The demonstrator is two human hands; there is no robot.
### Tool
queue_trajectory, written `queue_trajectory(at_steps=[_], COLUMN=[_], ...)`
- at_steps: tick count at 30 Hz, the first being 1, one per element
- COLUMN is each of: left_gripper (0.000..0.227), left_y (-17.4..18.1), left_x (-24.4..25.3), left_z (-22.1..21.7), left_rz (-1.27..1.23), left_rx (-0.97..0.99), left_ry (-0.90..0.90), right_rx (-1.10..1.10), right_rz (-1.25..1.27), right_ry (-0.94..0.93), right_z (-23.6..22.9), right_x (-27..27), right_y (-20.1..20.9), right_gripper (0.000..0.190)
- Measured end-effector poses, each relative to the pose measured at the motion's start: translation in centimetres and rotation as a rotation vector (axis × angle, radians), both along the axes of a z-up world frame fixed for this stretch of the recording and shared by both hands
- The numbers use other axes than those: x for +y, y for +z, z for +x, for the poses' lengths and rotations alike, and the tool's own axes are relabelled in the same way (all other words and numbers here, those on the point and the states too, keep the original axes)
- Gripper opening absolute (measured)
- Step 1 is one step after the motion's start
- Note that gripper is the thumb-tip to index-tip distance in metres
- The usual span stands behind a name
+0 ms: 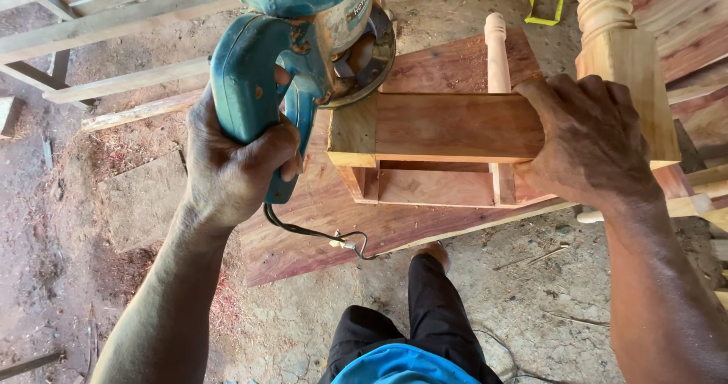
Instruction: Using a handheld wood router to shape the edges of a wooden furniture component.
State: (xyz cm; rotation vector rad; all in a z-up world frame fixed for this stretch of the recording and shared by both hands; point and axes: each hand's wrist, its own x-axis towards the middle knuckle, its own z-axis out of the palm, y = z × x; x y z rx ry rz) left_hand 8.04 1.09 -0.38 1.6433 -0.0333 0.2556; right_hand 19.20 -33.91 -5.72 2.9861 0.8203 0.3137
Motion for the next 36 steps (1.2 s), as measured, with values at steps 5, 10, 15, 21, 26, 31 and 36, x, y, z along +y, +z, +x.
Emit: queue_trajectory(at_steps=[5, 10, 15, 21, 26, 31, 36], left_gripper=[0.047, 0.045, 0.046, 0.045, 0.041, 0.044, 0.044], left_y=[0.0, 0.1, 0.2, -0.1, 0.0, 0.1, 0.2], left_x=[0.0, -0.1, -0.3, -0.2, -0.5, -1.2, -1.0], left_z=[0.3, 0.4, 0.7, 1.4, 2.3, 2.3, 2.1], left_rz=[-0.01, -0.017, -0.01, -0.029, -0.007, -0.038, -0.009], left_rx=[-0.004, 0.005, 0.016, 0.026, 0.019, 0.032, 0.04], left_ry=[-0.021, -0.003, 0.012, 0.018, 0.021, 0.057, 0.068], right_rx=[-0.07, 0.031, 0.02, 0.077, 0.071, 0.015, 0.022], right_rz=[-0.037, -0.013, -0.019, -0.009, 0.059, 0.019, -0.019], right_ry=[0.014, -0.029, -0.011, -0.019, -0.017, -0.001, -0.02], right_z=[-0.1, 0.1, 0.3, 0.4, 0.0, -0.1, -0.1], right_x=[0.0, -0.3, 0.0, 0.1, 0.2, 0.0, 0.3], right_y=[-0.1, -0.4, -0.1, 0.1, 0.7, 0.1, 0.5], right_gripper=[0.099, 0.102, 0.108, 0.103, 0.099, 0.106, 0.095])
